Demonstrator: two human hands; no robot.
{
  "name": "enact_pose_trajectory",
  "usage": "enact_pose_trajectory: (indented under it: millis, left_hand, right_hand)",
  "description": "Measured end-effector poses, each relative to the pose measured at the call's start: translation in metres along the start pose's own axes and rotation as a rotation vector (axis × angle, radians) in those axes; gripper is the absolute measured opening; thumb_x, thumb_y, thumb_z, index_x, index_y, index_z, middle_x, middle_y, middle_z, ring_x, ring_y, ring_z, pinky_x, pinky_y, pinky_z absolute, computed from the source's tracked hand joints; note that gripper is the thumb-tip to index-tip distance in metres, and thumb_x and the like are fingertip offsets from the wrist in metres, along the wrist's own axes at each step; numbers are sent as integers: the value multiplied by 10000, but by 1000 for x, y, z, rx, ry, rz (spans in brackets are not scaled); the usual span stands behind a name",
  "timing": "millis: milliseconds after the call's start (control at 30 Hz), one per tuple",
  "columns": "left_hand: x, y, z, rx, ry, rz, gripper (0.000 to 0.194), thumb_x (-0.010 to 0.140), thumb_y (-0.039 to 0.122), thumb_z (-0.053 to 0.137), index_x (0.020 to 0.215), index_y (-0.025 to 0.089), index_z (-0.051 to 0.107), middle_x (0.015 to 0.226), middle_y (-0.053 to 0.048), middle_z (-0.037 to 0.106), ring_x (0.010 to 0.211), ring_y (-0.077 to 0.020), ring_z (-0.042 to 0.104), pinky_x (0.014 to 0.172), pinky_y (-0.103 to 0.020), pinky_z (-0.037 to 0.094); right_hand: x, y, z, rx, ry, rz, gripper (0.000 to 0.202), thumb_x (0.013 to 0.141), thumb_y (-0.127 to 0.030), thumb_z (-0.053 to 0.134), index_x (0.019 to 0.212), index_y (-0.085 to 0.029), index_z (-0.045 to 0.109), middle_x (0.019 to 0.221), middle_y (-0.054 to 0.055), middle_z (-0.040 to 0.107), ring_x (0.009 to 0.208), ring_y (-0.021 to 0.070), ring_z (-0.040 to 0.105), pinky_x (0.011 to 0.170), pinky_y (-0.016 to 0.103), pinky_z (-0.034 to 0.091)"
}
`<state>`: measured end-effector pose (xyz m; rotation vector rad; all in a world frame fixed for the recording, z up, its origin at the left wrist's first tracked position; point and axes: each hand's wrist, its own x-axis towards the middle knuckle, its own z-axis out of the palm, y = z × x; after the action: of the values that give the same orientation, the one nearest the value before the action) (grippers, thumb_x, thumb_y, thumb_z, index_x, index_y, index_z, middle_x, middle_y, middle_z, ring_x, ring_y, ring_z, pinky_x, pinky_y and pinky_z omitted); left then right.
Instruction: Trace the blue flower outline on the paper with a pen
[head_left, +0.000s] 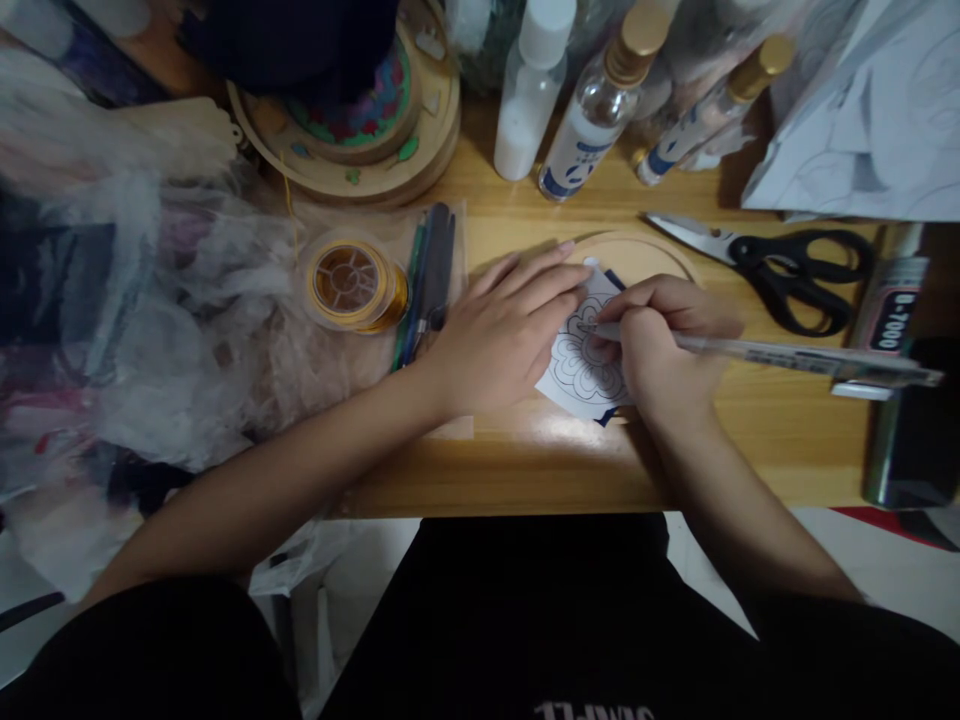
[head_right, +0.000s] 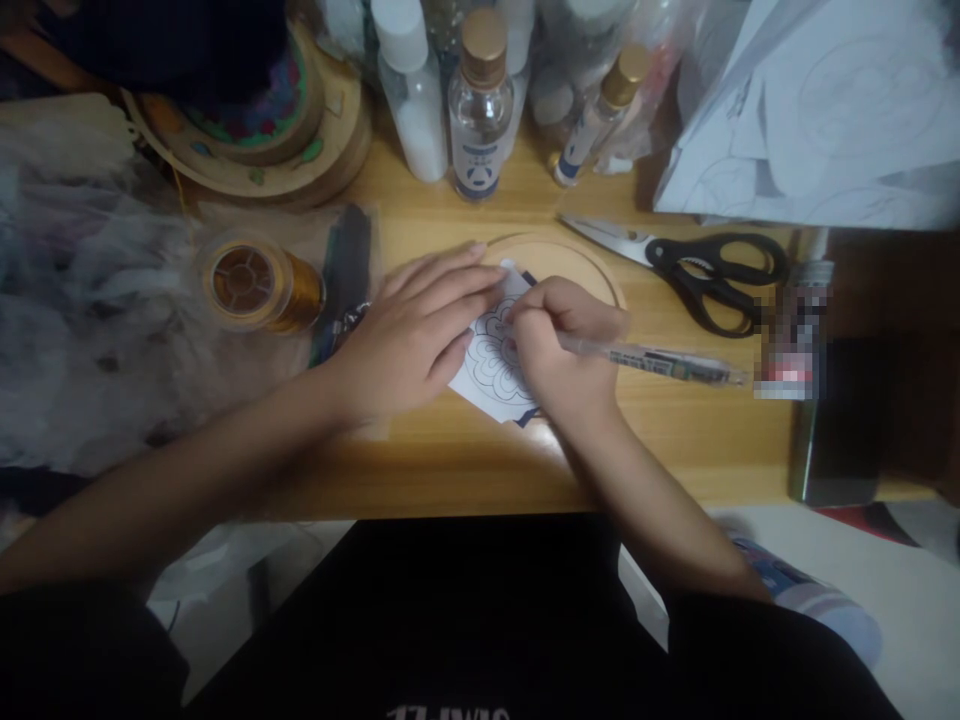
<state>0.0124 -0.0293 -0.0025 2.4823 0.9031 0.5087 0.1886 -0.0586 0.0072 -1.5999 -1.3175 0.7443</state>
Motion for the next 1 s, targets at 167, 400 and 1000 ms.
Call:
enact_pose_trajectory:
  millis: [167,400,1000]
  left_hand:
    - [-1,0,1,24,30,31,411,952,89,430,1328,95,597,1510,-125,573,1505,-281,428,1216,-473,357]
    - [-1,1,-1,15,8,11,413,947,84,443,1329,127,595,1520,-113,568,1515,-271,416,1225,-484,345]
    - [0,2,-2,-2,-16,-27,429,941,85,455,1340,152,597,1534,-108,555,1526,-278,397,1241,-498,323]
  right_hand:
    - [1,-1,0,-12,1,-8,211,708,-108,519,588,-221,652,517,-38,591,514,124,585,538,269,476]
    - [1,-1,1,-13,20,-13,201,697,-107,521,591,-214,653,528,-31,602,515,127,579,540,274,467]
    - [1,-3,0,-22,8,6,197,678,-117,510,584,-220,649,521,-37,619,501,124,568,516,271,452]
